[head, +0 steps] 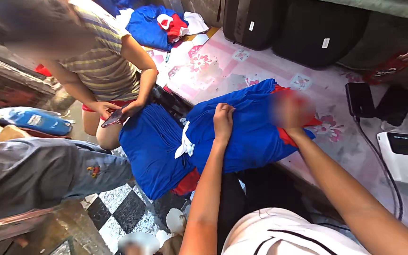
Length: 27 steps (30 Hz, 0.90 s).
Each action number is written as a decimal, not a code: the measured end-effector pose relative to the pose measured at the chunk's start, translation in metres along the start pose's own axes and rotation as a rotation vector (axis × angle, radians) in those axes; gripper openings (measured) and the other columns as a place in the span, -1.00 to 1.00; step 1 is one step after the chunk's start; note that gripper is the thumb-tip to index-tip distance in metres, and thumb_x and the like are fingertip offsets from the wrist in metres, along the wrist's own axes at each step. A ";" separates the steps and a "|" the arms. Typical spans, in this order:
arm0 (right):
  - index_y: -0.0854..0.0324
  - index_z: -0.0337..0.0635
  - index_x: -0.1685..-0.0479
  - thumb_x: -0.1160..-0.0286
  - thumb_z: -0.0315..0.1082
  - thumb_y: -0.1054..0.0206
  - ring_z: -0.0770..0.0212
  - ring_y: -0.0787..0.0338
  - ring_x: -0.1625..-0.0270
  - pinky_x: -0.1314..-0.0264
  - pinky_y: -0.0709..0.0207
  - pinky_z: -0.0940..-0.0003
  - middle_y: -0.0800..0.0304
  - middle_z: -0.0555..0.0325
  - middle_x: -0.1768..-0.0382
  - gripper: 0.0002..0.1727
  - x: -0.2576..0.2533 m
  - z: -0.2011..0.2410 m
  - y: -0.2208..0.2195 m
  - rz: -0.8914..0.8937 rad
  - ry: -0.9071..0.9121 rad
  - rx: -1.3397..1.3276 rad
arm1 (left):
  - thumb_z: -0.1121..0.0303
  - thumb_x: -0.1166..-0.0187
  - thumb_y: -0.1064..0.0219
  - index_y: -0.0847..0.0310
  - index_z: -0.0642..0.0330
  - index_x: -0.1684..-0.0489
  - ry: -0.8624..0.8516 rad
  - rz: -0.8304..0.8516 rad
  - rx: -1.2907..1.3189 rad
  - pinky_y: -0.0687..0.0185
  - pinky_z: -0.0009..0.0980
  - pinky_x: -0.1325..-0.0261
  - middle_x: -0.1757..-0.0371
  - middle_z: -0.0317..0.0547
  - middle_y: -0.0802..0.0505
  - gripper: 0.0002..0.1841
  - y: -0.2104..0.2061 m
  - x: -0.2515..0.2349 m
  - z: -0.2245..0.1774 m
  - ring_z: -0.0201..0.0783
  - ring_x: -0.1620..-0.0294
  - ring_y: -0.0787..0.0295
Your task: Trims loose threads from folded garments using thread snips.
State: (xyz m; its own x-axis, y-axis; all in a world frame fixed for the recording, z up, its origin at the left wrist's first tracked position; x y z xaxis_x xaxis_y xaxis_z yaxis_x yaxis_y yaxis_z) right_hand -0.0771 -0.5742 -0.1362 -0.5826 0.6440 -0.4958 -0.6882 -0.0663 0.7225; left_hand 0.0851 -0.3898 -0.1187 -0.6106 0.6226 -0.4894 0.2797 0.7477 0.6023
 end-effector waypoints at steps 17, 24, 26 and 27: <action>-0.66 -0.40 -0.07 -0.73 -0.35 -0.23 -0.01 -0.84 0.31 0.25 -0.73 0.04 -0.83 -0.17 0.23 -0.75 0.074 0.101 0.036 0.129 0.019 -0.232 | 0.52 -0.54 -0.30 -0.86 0.37 0.05 0.107 -0.097 -0.050 -0.59 -0.17 -0.47 -0.09 0.22 -0.87 -0.79 0.078 0.187 -0.034 0.05 -0.26 -0.77; -0.74 -0.31 0.01 -0.80 -0.25 -0.14 0.03 -0.79 0.35 0.27 -0.65 0.02 -0.80 -0.07 0.33 -0.67 0.120 0.090 0.038 0.330 -0.029 -0.222 | 0.44 -0.52 -0.41 -0.87 0.30 0.29 -0.008 0.260 0.059 -0.78 -0.14 -0.07 0.24 0.07 -0.88 -0.87 -0.007 0.168 -0.043 0.02 0.09 -0.86; -0.76 -0.24 -0.14 -0.79 -0.22 -0.17 0.04 -0.85 0.22 0.13 -0.70 -0.01 -0.87 -0.06 0.14 -0.67 0.121 0.071 0.050 0.350 -0.030 -0.207 | 0.45 -0.56 -0.36 -0.86 0.33 0.30 0.101 0.475 0.098 -0.77 -0.08 -0.12 0.24 0.09 -0.89 -0.84 0.004 0.183 -0.042 0.02 0.07 -0.88; -0.76 -0.20 -0.21 -0.76 -0.20 -0.23 0.04 -0.87 0.18 0.11 -0.71 -0.02 -0.89 -0.05 0.06 -0.67 0.121 0.062 0.052 0.355 -0.017 -0.202 | 0.40 -0.62 -0.33 -0.86 0.37 0.25 0.207 0.673 0.097 -0.74 0.01 -0.21 0.18 0.15 -0.90 -0.78 0.009 0.191 -0.040 0.07 0.01 -0.88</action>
State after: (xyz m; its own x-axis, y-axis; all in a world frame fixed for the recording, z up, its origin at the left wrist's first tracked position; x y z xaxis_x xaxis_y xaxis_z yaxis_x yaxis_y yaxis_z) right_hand -0.1566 -0.4521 -0.1290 -0.7931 0.5666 -0.2234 -0.5176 -0.4338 0.7375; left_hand -0.0591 -0.2733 -0.1814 -0.4074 0.9072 0.1048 0.7048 0.2394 0.6678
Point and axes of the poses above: each hand's wrist, its own x-axis away from the middle knuckle, its own y-axis out of the back of the hand, z = x × y, the point moved 7 cm from there along -x, towards the middle knuckle
